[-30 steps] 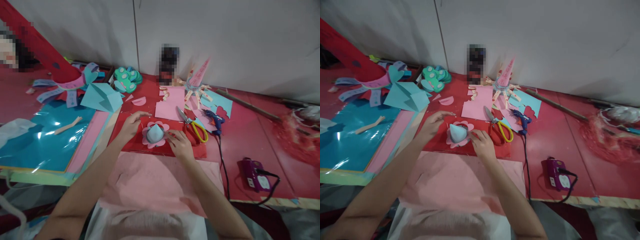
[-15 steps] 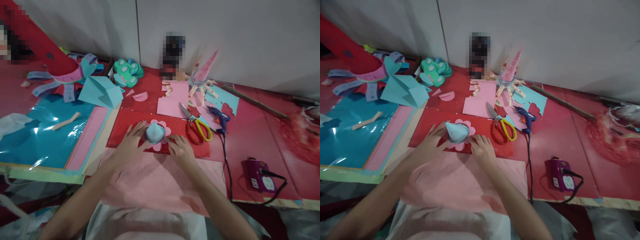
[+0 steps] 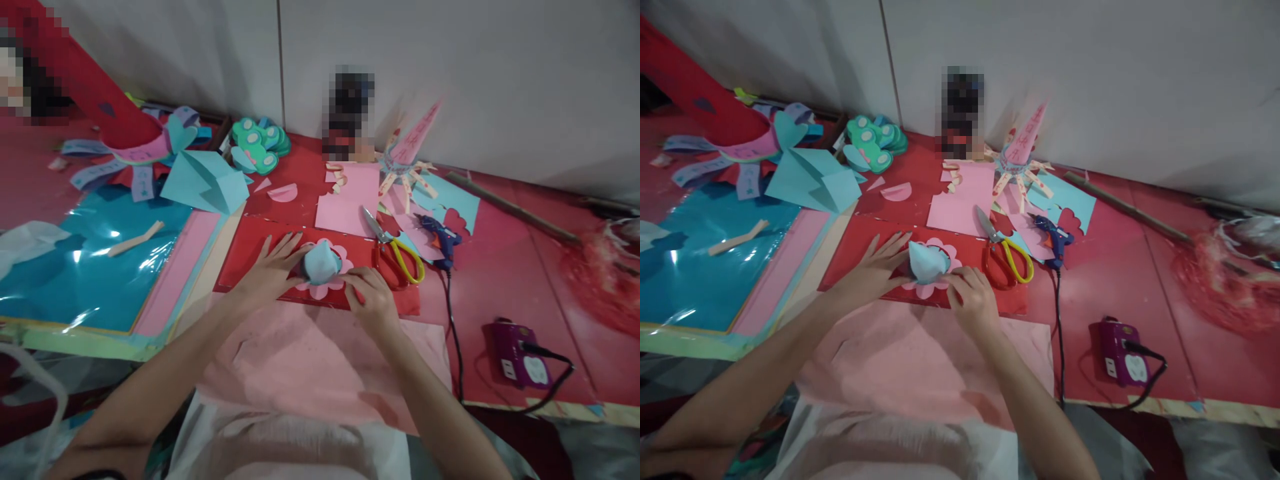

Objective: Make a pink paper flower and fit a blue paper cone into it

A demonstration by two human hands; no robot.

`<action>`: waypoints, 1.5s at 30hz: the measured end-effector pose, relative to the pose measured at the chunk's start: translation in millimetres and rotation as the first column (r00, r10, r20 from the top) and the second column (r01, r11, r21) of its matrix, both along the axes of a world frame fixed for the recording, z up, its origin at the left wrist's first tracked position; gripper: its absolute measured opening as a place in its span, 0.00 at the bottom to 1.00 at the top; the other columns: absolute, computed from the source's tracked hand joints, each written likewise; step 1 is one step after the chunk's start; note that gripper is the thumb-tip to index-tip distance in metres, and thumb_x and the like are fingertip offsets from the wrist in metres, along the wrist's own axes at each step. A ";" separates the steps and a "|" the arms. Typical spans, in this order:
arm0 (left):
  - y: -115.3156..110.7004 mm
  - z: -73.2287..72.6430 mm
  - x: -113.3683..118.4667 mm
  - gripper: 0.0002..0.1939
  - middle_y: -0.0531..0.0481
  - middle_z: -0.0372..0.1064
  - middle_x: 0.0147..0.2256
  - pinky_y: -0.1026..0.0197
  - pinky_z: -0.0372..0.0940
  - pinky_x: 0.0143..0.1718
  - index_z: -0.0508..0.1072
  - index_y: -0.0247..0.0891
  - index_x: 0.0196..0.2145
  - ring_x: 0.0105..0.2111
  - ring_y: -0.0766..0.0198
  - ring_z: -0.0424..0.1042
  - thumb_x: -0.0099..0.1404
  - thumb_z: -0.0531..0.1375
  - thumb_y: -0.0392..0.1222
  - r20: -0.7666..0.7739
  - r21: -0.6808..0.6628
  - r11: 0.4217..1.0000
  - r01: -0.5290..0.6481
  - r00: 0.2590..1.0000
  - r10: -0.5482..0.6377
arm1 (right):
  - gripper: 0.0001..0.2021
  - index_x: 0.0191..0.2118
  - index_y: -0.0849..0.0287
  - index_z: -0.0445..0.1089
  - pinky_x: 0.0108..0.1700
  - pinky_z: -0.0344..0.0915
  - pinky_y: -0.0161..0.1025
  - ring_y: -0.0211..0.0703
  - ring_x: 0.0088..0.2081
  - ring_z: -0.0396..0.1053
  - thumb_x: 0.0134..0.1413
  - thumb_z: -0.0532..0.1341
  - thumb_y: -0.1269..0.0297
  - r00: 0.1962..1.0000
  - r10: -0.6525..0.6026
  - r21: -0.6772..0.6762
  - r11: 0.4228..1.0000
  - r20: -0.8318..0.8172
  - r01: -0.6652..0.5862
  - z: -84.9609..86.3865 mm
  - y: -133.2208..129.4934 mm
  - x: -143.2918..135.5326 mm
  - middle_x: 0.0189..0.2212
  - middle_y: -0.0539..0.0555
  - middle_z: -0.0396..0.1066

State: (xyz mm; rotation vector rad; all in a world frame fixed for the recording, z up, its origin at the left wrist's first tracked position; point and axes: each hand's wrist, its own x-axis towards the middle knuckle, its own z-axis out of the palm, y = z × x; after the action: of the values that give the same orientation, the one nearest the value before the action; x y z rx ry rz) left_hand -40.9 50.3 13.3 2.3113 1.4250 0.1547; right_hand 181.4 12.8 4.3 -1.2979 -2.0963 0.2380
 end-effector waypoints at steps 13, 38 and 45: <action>10.4 55.5 7.6 0.27 0.49 0.51 0.63 0.52 0.50 0.62 0.55 0.48 0.61 0.63 0.55 0.51 0.65 0.53 0.52 0.613 -0.080 0.977 -0.199 0.763 0.206 | 0.13 0.45 0.58 0.70 0.50 0.63 0.51 0.51 0.47 0.65 0.55 0.55 0.67 0.905 -0.408 0.084 0.913 0.118 0.400 0.3 27.6 55.6 0.44 0.61 0.69; 48.1 5.2 27.1 0.53 0.50 0.32 0.67 0.43 0.44 0.63 0.40 0.53 0.64 0.66 0.49 0.32 0.49 0.67 0.53 0.756 -0.057 0.998 -0.033 0.652 0.064 | 0.11 0.35 0.61 0.72 0.43 0.62 0.45 0.49 0.38 0.69 0.57 0.55 0.60 0.913 -0.400 -0.256 0.877 0.079 0.406 -3.6 52.9 -6.4 0.36 0.60 0.73; 34.1 -14.9 34.3 0.46 0.45 0.44 0.65 0.47 0.49 0.63 0.42 0.49 0.63 0.65 0.54 0.45 0.54 0.65 0.47 0.719 0.088 0.979 -0.184 0.691 0.066 | 0.09 0.31 0.60 0.69 0.39 0.61 0.43 0.47 0.34 0.67 0.57 0.56 0.61 0.928 -0.359 -0.232 0.899 0.099 0.372 -7.9 53.0 -3.4 0.32 0.57 0.71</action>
State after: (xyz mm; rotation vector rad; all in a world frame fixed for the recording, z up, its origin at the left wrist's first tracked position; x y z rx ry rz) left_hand -6.6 84.4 -1.6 1.8930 1.1577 1.1182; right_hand 178.0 65.8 -3.7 -1.8371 -1.8601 0.3086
